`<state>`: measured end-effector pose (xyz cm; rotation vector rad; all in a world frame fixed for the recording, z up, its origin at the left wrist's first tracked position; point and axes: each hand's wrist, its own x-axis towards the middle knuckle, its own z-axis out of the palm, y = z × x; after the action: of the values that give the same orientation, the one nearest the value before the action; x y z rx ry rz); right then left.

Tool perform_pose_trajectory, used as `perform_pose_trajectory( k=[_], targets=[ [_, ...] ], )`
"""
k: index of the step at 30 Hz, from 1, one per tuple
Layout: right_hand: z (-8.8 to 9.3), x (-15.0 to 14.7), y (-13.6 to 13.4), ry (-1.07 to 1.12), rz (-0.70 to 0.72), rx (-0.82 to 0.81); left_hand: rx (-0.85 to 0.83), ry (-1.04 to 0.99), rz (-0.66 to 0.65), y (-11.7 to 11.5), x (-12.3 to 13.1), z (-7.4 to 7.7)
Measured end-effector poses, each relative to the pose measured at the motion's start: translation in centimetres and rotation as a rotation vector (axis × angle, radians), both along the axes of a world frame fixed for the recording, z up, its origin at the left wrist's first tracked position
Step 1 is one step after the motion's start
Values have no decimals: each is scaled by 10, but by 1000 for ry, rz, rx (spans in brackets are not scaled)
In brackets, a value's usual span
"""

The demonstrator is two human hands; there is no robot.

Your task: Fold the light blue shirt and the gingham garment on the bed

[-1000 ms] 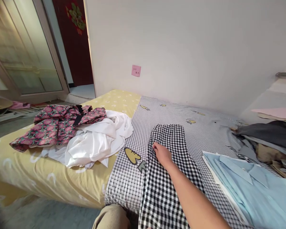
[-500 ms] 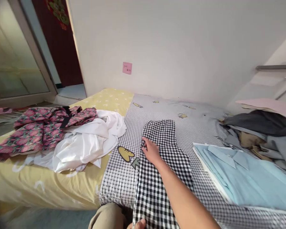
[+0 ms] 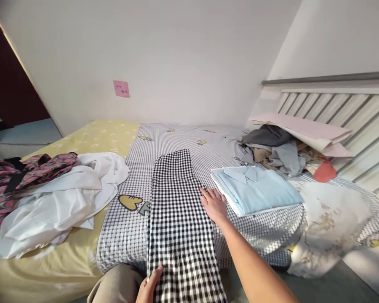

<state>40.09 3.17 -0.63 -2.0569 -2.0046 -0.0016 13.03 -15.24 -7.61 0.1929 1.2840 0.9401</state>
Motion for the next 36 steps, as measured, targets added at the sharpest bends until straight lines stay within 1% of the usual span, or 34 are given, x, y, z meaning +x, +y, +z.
perform_pose_trajectory(
  k=[3,5,7,10,12,14,15,16,18,20,23,26,28,31,33,35,36],
  targets=[
    [-5,-3,-13,64,21,3,-23,21,20,-12,-1,10],
    [-11,-4,-32,115,43,-2,-15,34,19,-25,-1,21],
    [-18,-1,-60,188,83,4,-2,53,-20,-39,-1,31],
    [-23,5,-117,387,161,21,-30,0,-118,-62,-1,38],
    [-15,7,-160,528,186,43,-69,-72,-169,-77,-2,38],
    [0,4,-200,604,182,56,-104,-111,-205,-91,-4,38],
    [9,1,-219,618,185,25,-118,-127,-219,-96,-4,38],
    [18,-4,-236,624,205,-44,-131,-144,-231,-100,-5,39],
    [34,-14,-264,595,287,-266,-149,-167,-249,-105,-6,40],
    [42,-23,-285,493,367,-477,-172,-132,-260,-105,-6,41],
    [42,-25,-307,328,384,-663,-199,-16,-271,-102,-5,41],
    [37,-18,-320,361,418,-778,-191,27,-261,-98,-5,38],
    [33,-14,-327,421,445,-776,-175,19,-258,-96,-5,36],
    [25,-15,-334,437,450,-730,-190,-4,-237,-94,-5,34],
    [19,-18,-335,427,490,-727,-165,-57,-160,-95,-6,37],
    [14,-15,-333,441,538,-733,-68,-125,-40,-98,-8,45],
    [13,-11,-331,466,538,-739,-5,-148,14,-100,-10,50]
  ],
)
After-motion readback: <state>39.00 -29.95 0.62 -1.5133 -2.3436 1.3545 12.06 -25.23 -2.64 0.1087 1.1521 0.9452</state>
